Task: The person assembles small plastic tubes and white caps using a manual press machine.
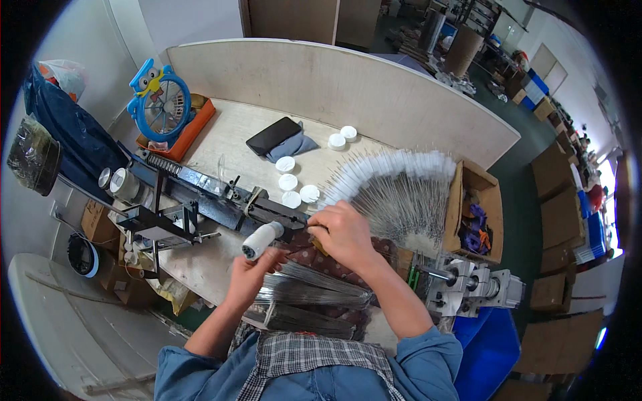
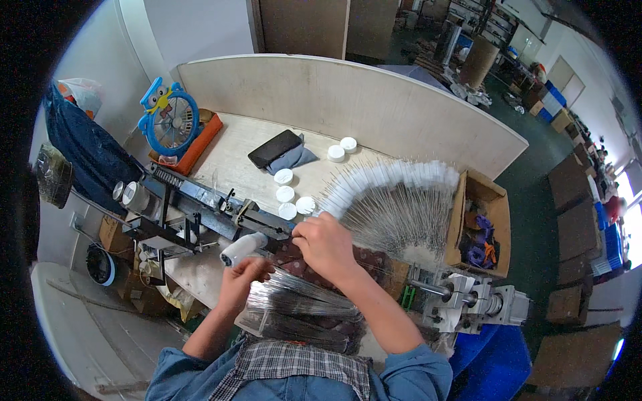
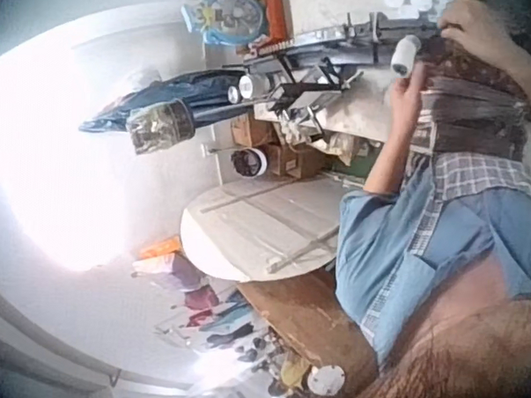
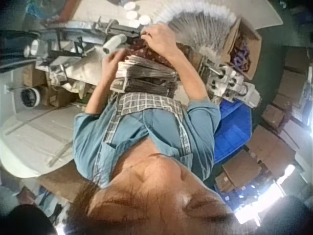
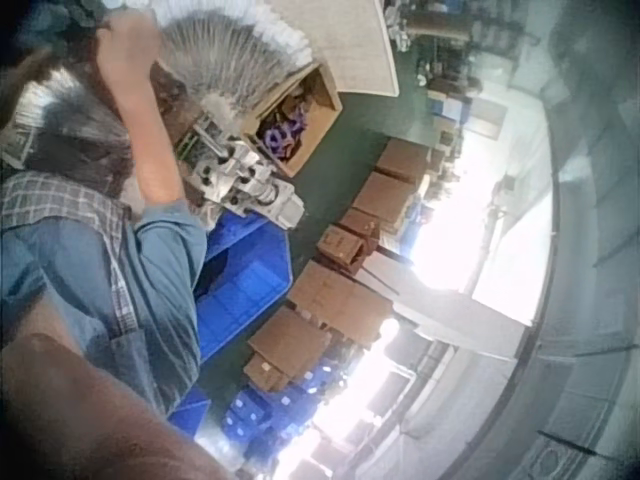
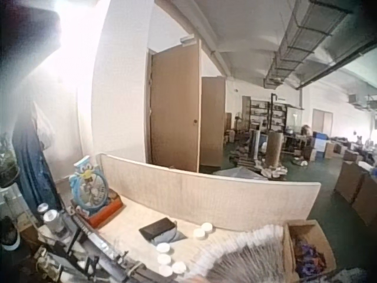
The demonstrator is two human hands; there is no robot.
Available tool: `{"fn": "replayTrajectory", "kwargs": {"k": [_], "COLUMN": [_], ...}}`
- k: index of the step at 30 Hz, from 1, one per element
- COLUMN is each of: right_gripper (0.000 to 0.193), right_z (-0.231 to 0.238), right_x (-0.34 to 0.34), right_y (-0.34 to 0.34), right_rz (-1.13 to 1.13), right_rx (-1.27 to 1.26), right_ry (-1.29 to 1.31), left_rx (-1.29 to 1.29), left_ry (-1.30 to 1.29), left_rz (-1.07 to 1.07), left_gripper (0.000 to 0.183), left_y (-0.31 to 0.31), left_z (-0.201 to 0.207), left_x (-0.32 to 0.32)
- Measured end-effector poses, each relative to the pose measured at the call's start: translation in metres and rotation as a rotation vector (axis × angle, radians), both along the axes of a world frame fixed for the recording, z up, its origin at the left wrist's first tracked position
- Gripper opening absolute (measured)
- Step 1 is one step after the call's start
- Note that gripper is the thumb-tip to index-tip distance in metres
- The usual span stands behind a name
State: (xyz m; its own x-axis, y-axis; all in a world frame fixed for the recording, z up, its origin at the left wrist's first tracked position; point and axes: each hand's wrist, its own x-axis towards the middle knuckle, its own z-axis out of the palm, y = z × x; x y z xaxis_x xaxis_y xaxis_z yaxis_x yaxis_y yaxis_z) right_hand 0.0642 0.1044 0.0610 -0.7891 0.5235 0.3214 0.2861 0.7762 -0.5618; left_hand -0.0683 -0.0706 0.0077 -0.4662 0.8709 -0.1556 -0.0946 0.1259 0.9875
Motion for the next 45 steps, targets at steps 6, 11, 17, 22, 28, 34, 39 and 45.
{"fn": "replayTrajectory", "kwargs": {"k": [6,11,17,22,28,34,39,45], "right_gripper": [0.007,0.01,0.011,0.018,0.021,0.017,0.015,0.014], "right_z": [0.003,0.005,0.01,-0.022,-0.07,-0.04,-0.034,-0.029], "right_x": [-0.01,-0.007,0.03,0.058,0.04,0.052,0.047,0.04], "right_y": [-0.008,-0.004,-0.014,-0.024,-0.021,-0.028,-0.032,-0.038], "right_rz": [-0.049,-0.053,-0.027,0.005,0.033,0.05,0.037,0.033], "right_rx": [0.004,0.028,0.118,-0.061,0.097,-0.01,-0.044,-0.111], "right_ry": [-0.109,-0.087,0.109,0.026,-0.118,-0.085,-0.092,-0.124], "left_rx": [-0.011,-0.508,-0.261,-0.014,-0.027,-0.075,-0.07,-0.013], "left_ry": [-0.544,0.638,0.206,0.103,0.47,-0.309,-0.627,-0.612], "left_rz": [0.08,-0.137,-0.012,-0.104,-0.178,0.353,0.635,0.653], "left_gripper": [0.039,0.059,0.047,0.019,0.021,0.027,0.027,0.021], "left_y": [0.029,0.04,0.038,0.045,0.046,-0.016,-0.066,-0.071], "left_z": [0.014,-0.007,-0.046,-0.041,-0.015,-0.047,-0.057,-0.063], "left_x": [0.009,0.003,0.014,0.029,0.006,-0.056,-0.107,-0.113]}}
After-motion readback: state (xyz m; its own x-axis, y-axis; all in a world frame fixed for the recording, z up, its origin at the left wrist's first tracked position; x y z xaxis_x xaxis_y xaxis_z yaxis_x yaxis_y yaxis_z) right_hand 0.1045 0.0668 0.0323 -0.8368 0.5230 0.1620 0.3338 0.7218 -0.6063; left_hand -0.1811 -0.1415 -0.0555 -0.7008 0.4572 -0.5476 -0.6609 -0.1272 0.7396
